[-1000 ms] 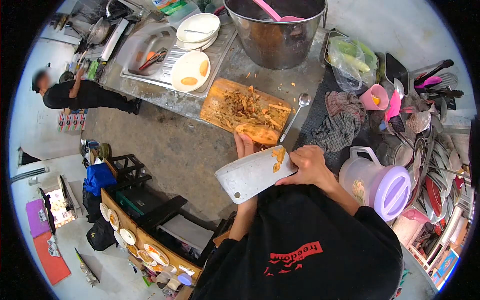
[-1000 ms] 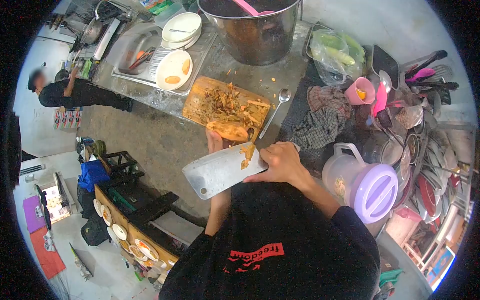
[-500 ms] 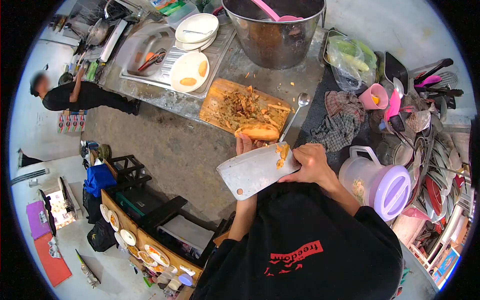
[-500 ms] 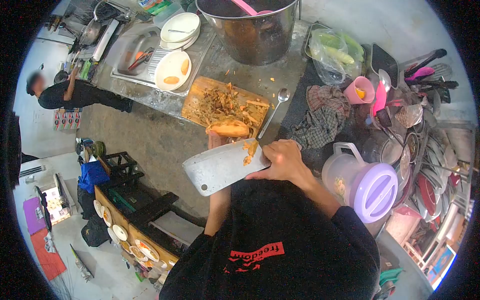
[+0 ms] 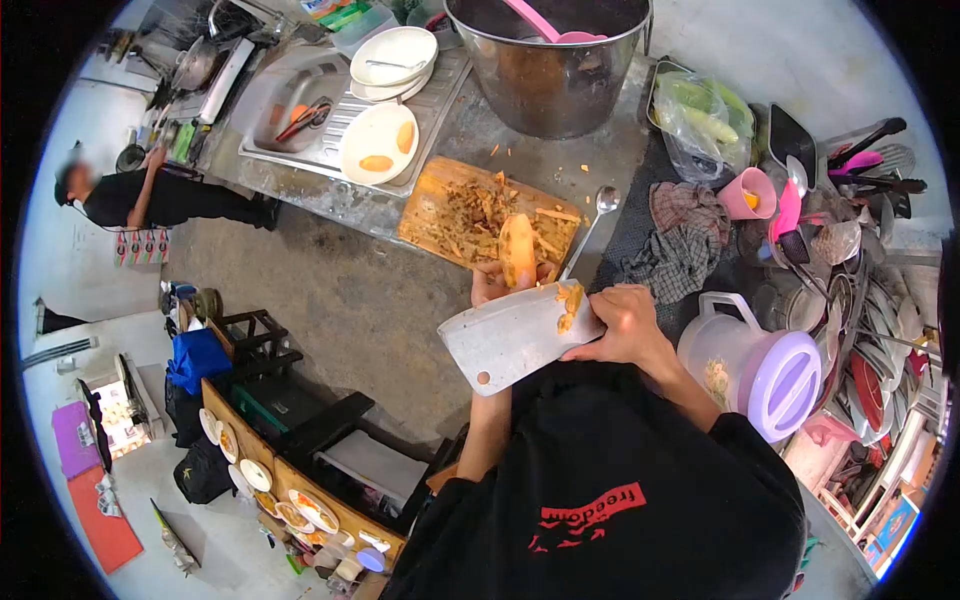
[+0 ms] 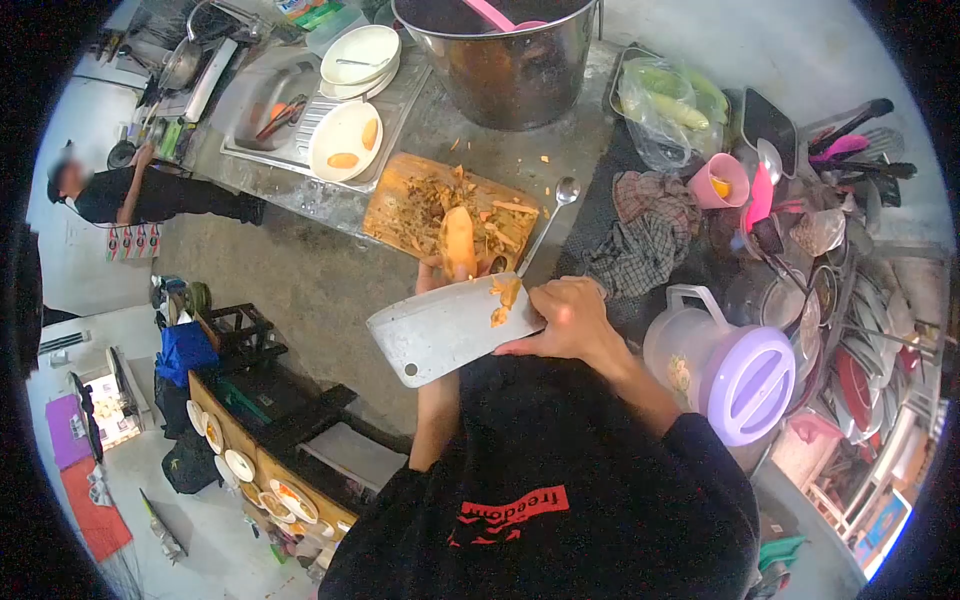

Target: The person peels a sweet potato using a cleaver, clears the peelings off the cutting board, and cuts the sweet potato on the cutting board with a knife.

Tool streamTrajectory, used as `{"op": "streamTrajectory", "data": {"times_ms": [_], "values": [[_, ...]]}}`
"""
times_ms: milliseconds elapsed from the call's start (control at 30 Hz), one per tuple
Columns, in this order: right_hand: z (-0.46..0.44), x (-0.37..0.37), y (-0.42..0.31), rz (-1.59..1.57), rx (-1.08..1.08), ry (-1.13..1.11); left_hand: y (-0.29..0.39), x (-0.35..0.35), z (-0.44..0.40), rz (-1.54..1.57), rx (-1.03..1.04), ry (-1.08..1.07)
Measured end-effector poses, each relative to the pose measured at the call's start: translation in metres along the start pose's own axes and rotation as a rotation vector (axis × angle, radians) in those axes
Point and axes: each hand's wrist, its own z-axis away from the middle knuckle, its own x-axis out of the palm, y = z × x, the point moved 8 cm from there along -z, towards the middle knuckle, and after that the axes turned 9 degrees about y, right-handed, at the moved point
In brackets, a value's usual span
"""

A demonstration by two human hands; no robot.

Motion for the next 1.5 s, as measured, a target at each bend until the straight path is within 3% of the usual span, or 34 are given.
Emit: {"op": "streamTrajectory", "data": {"times_ms": [67,167,400,467,600,667,767,900,1067,1200,1267,1367,1500], "values": [[-0.002,-0.001,-0.002,0.003,-0.008,-0.022,0.005,0.003,0.001,-0.053,0.077,-0.047],[-0.002,0.001,-0.003,0.000,-0.025,-0.048,0.006,0.011,0.003,-0.087,0.001,-0.152],[-0.003,0.002,-0.007,-0.024,-0.036,-0.080,0.001,-0.002,-0.002,-0.218,0.050,-0.098],[-0.002,0.003,-0.008,-0.035,-0.045,-0.092,-0.006,0.000,-0.001,0.193,-0.234,-0.086],[-0.002,0.004,-0.012,-0.099,-0.057,-0.118,0.009,0.027,0.011,0.185,-0.262,-0.114],[-0.004,0.003,-0.014,-0.087,-0.063,-0.131,0.010,0.016,0.007,0.091,-0.242,0.073],[-0.005,0.003,-0.015,-0.086,-0.061,-0.159,0.013,-0.004,0.005,-0.124,-0.212,0.160],[-0.001,0.006,-0.017,-0.081,-0.072,-0.177,-0.007,-0.026,-0.012,-0.047,-0.256,0.129],[0.001,0.011,-0.021,-0.093,-0.067,-0.193,-0.006,-0.015,-0.016,0.163,-0.210,-0.057],[-0.001,0.013,-0.023,-0.065,-0.046,-0.200,-0.007,-0.016,-0.013,0.114,-0.208,0.055],[-0.001,0.014,-0.022,-0.063,-0.049,-0.204,-0.012,-0.021,-0.008,0.078,-0.323,0.205],[-0.001,0.015,-0.023,-0.072,-0.045,-0.214,-0.015,-0.021,-0.012,0.085,-0.317,0.099],[-0.002,0.016,-0.023,-0.068,-0.019,-0.246,-0.014,-0.020,-0.008,0.080,-0.310,0.163]]}}
